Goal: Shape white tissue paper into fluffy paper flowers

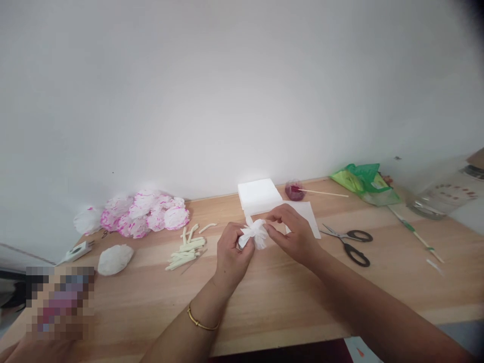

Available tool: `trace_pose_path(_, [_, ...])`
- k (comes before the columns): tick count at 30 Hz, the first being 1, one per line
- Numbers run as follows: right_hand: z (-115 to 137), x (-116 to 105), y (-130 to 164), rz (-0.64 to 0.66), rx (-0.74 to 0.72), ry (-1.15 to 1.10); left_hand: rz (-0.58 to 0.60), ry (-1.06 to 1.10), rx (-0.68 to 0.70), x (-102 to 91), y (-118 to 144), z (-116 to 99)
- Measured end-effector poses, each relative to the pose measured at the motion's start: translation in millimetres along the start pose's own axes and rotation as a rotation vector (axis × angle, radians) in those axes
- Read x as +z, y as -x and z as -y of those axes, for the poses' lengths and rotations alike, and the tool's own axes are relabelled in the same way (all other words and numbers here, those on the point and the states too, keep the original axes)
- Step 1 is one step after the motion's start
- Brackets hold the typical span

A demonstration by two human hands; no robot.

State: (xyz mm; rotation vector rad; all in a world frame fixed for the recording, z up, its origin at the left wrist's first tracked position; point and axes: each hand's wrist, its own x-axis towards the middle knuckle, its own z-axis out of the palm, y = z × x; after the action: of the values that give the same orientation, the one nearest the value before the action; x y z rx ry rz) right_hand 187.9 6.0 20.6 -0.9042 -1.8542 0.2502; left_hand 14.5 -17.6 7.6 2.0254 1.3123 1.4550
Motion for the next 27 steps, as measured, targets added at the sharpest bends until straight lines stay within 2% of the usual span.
trace_pose_path(4, [-1.6,1.1,0.5,0.021,-0.033,0.004,0.010,0.011,0.030,0.6,0.7,0.4])
trace_pose_path(9, [2.1,1.0,1.3,0.021,-0.070,0.007,-0.019,0.005,-0.031,0.8,0.6,0.7])
trace_pose_path(16, [5.6,1.5,2.7,0.114,-0.168,-0.052,-0.046,-0.005,-0.059,0.4,1.0,1.0])
trace_pose_path(22, [3.4,3.5,2.3,0.093,-0.106,0.015,-0.040,-0.022,-0.006,0.6,1.3,1.1])
trace_pose_path(27, [0.8,4.2,2.3,0.111,-0.138,0.036,0.019,-0.065,0.078,2.4,1.2,0.5])
